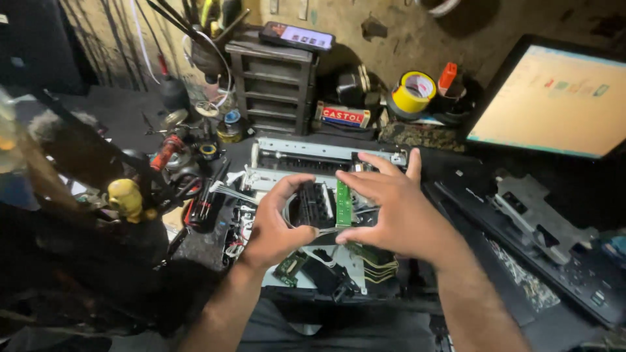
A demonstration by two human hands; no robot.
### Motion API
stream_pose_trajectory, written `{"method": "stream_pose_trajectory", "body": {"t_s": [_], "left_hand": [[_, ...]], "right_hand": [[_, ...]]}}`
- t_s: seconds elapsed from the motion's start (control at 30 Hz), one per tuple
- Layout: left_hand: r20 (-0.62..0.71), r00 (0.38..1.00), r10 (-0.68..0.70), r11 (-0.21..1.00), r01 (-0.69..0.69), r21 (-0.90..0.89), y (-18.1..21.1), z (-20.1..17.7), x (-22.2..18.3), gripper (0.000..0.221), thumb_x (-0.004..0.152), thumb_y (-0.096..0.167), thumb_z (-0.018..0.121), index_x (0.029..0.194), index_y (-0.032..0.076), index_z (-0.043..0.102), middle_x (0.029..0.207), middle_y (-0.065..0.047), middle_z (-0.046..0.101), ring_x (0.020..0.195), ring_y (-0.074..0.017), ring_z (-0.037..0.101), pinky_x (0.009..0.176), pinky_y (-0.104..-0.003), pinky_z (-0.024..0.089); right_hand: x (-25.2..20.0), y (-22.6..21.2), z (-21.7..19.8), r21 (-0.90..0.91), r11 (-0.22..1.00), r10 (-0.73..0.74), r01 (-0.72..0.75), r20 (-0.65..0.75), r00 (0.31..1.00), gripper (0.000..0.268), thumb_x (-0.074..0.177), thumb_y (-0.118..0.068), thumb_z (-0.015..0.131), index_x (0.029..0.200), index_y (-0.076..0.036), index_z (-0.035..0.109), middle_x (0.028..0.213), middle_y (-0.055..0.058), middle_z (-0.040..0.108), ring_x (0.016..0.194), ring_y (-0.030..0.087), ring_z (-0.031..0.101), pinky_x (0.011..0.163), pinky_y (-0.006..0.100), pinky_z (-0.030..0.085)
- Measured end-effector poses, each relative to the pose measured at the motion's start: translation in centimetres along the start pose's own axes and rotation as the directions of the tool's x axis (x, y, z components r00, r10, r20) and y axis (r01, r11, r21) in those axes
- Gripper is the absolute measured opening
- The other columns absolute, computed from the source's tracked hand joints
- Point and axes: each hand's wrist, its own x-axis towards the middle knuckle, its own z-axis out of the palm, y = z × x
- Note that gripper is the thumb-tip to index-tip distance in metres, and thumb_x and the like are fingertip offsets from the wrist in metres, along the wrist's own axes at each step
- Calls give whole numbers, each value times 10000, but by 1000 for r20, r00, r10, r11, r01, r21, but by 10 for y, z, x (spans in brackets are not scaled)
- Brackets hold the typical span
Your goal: Disassembling and reassembling internal components of a printer, including the print head and ribbon cables
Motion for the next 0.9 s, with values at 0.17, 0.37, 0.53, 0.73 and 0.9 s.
{"method": "stream_pose_trajectory", "body": {"t_s": [0.17,0.37,0.53,0.73,0.9], "left_hand": [[24,1000,20,999,-19,-30,-8,0,-1,668,625,133,720,1276,31,607,1181,-98,680,1108,-200,637,983,-322,507],[1,1000,11,998,-11,-67,-11,0,-1,697,574,57,685,1267,25,620,1190,-90,677,1119,-193,627,1000,-311,489],[8,1000,29,1000,-29,-1,-3,-1,-2,697,594,51,683,1288,37,619,1231,-81,668,1165,-176,611,1041,-287,459],[52,998,17,1000,-19,21,-5,1,-5,739,598,80,710,1331,34,628,1243,-97,689,1170,-194,633,1051,-313,487],[71,997,-22,1000,23,-8,-9,1,-4,741,691,93,756,1404,0,580,1390,-155,653,1294,-213,602,1144,-330,453]], "right_hand": [[1,-8,-17,-50,999,13,-5,169,985,907,704,-488,916,1445,-112,550,1473,28,556,1468,305,336,1068,836,-118],[21,-16,-24,-16,1000,27,-24,256,966,848,724,-491,895,1406,-83,599,1181,33,626,1320,273,465,1132,803,-79],[31,-14,-24,16,995,92,-102,323,942,791,668,-518,889,1351,-182,672,1255,-22,682,1225,207,582,1191,717,15],[33,-4,-21,4,994,93,-106,442,892,813,668,-527,889,1345,-138,660,1276,-6,698,1213,186,619,1230,604,94],[38,4,-16,-43,995,96,-85,445,891,926,574,-579,915,1330,-105,667,1341,86,669,1293,264,539,1128,402,305]]}}
